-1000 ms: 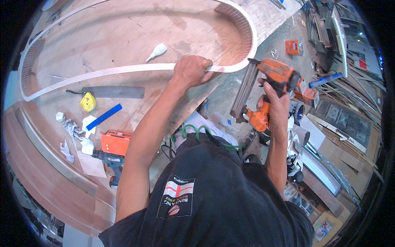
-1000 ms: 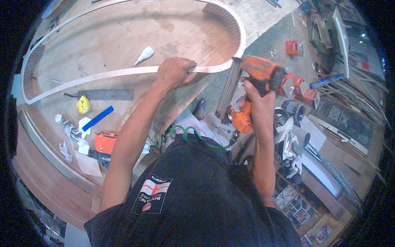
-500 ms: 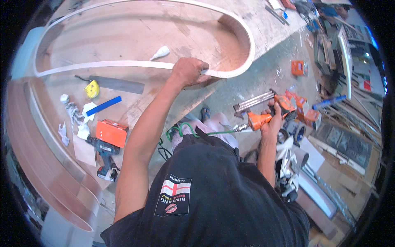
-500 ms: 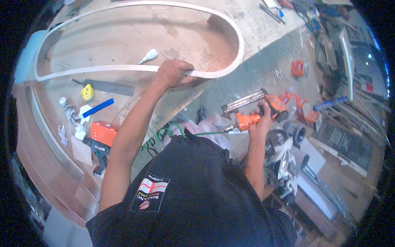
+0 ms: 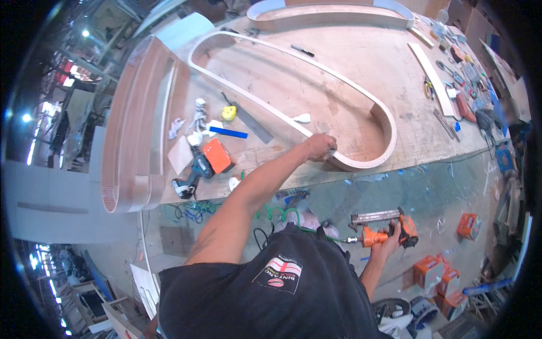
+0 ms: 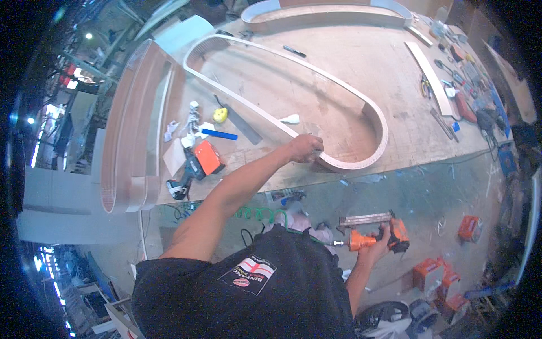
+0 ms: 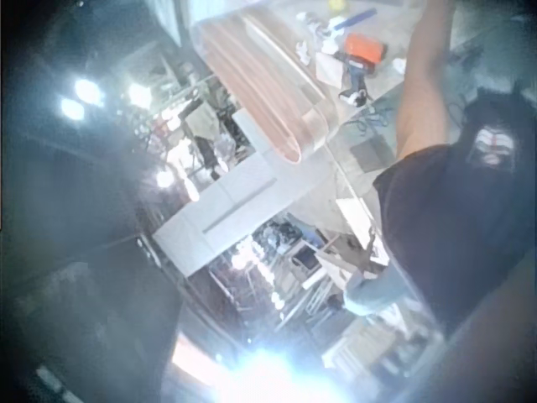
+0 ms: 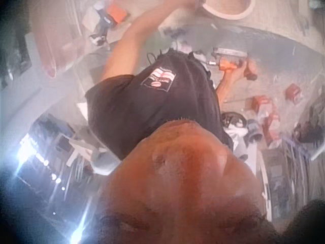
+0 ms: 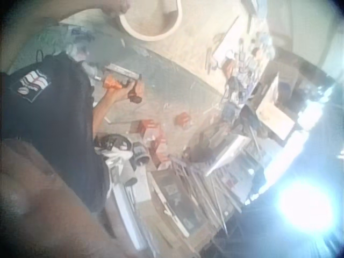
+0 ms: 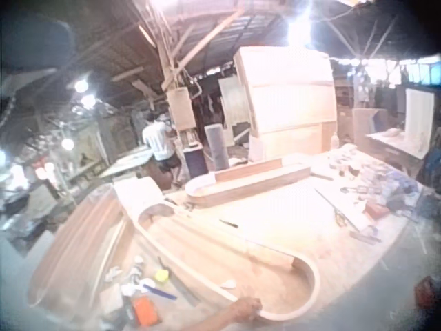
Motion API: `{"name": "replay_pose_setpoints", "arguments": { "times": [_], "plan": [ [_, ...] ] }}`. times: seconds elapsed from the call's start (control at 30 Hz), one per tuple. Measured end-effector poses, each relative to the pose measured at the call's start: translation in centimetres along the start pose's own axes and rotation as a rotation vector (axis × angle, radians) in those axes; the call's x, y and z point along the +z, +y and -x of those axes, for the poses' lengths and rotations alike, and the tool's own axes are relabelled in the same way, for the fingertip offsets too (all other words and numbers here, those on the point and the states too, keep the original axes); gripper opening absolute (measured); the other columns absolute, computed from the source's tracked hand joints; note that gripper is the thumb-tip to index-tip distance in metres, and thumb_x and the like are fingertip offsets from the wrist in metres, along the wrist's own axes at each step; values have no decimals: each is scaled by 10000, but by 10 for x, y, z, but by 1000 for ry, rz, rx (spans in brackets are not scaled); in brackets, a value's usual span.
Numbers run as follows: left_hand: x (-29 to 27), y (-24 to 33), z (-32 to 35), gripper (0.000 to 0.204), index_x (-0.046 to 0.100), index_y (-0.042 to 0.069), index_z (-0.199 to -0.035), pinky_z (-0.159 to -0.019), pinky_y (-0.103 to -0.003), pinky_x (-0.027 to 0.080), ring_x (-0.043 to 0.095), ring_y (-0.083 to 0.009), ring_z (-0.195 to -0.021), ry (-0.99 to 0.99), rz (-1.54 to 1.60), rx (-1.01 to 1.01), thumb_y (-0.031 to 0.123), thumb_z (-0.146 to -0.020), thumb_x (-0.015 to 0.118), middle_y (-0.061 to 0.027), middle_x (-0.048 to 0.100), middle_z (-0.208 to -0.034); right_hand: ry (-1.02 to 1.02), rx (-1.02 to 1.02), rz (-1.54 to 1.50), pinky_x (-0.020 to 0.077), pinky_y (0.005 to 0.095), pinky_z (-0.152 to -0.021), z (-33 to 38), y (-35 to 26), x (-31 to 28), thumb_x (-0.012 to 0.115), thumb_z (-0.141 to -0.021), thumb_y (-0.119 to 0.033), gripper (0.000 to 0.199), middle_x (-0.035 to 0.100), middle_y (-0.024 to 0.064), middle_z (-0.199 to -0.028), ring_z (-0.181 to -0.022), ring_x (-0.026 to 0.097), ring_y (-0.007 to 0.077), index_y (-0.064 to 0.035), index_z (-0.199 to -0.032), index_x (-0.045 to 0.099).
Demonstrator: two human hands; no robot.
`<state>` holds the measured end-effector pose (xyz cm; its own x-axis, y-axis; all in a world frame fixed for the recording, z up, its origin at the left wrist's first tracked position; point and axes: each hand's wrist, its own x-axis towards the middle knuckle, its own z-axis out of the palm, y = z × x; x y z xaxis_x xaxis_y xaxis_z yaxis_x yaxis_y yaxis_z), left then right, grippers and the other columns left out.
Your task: The person uses a pneumatic nail gun to attach a thin wooden strip along the curved edge of a large wooden frame. They briefly walk to retrieve a strip of nails and reload the tool before continuing to fasten the trim.
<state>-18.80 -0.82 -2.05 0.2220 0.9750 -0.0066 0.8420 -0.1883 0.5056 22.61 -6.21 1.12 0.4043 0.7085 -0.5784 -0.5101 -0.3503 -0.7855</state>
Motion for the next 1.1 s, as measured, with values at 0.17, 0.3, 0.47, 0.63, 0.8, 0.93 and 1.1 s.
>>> {"name": "replay_pose_setpoints", "arguments": {
  "times": [0.17, 0.3, 0.47, 0.63, 0.8, 0.93, 1.1],
  "plan": [
    [-7, 6, 7, 133, 742, 67, -854, -814, -444, 566, 701, -345, -920, -4, 13, 17, 89, -725, 766, -139, 699, -930, -29, 64, 17, 498, 294, -524, -13, 17, -48, 665, -1007, -197, 212, 710, 16, -917, -646, 576, 119, -111, -1201, 664],
    [-14, 8, 0, 97, 745, 57, -832, -824, -440, 559, 696, -342, -922, -45, 60, 23, 101, -746, 759, -147, 692, -924, 24, 14, -11, 495, 297, -520, -9, 17, -54, 674, -1002, -198, 206, 686, 7, -893, -637, 571, 123, -107, -1187, 663],
    [-19, 2, -8, 259, 793, 85, -974, -794, -439, 590, 735, -353, -892, -144, -4, -32, 228, -761, 831, -150, 767, -956, 18, -3, -45, 472, 303, -527, -10, 20, -51, 691, -995, -200, 244, 613, 15, -960, -705, 544, 113, -126, -1218, 624],
    [-23, -1, -23, 295, 792, 103, -1007, -791, -454, 588, 736, -355, -905, -185, -50, 73, 288, -781, 834, -151, 767, -968, 86, -47, -83, 482, 312, -525, -16, 42, -42, 693, -996, -237, 148, 646, -8, -842, -613, 543, 110, -114, -1074, 665],
    [-24, -14, -32, 305, 777, 118, -1006, -791, -494, 574, 717, -380, -949, -270, -68, 203, 344, -803, 803, -159, 752, -969, 65, 84, -76, 496, 270, -505, 18, 51, -13, 688, -994, -253, 166, 643, 9, -803, -591, 547, 98, -99, -1037, 642],
    [-13, -18, -23, 293, 751, 128, -1017, -789, -515, 566, 714, -395, -938, -291, -12, 199, 350, -828, 770, -173, 738, -970, 19, 183, -31, 481, 253, -494, 13, 88, -11, 660, -1009, -276, 190, 624, 10, -780, -573, 537, 91, -91, -1039, 628],
    [-26, -8, -15, 345, 725, 115, -1077, -871, -495, 554, 696, -385, -1000, -273, 138, 153, 348, -830, 790, -166, 730, -1041, -74, 253, -37, 513, 268, -543, 26, 110, -5, 654, -1011, -259, 205, 644, 26, -867, -666, 584, 94, -98, -1130, 611]
  ]
}}
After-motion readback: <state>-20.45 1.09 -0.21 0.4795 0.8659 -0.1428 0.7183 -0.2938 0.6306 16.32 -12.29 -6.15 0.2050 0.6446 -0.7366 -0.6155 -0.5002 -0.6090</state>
